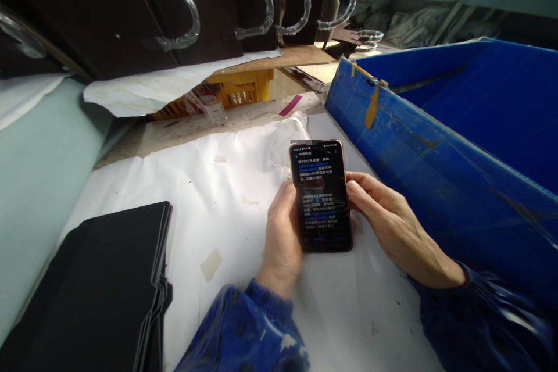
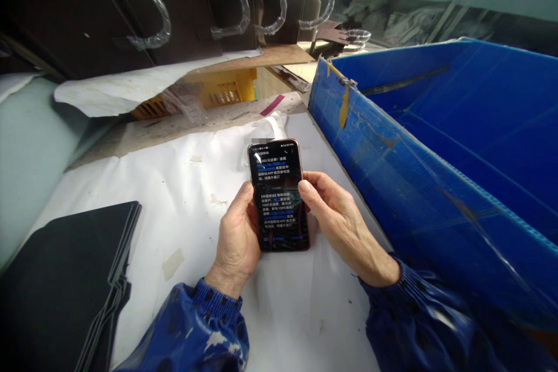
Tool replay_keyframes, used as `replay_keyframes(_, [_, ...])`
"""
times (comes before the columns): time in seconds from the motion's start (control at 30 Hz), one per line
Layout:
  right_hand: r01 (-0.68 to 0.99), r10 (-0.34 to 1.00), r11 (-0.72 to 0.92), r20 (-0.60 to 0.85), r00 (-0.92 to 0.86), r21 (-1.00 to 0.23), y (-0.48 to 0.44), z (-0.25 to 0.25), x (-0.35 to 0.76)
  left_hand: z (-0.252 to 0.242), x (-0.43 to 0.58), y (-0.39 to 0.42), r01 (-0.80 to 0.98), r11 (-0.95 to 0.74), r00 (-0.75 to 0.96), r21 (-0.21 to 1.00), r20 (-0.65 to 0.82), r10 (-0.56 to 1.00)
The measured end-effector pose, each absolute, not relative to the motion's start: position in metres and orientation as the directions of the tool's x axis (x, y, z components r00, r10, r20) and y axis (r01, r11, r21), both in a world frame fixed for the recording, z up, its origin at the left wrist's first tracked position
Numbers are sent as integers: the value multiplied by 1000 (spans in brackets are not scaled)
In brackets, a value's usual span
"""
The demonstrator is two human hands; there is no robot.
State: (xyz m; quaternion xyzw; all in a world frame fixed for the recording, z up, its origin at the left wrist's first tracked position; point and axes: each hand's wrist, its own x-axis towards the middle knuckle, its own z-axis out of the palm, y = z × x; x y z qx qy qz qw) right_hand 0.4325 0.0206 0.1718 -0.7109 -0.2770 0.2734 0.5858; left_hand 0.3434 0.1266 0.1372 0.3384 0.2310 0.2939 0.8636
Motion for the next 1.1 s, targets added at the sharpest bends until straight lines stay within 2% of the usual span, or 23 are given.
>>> replay_keyframes(0.4, [71, 713, -167, -70, 698, -983, 20, 172, 433, 139, 344, 127, -359, 589, 734, 724, -171, 657])
replay_keyframes(0.87, [85, 704, -177, -66, 707, -980, 21, 172, 433, 144, 345, 125, -390, 653, 743, 650, -196, 640])
replay_keyframes(1.1, [74, 698, -188, -80, 711, -979, 22, 174, 431, 141, 345, 126, -384, 640, 745, 665, -186, 640])
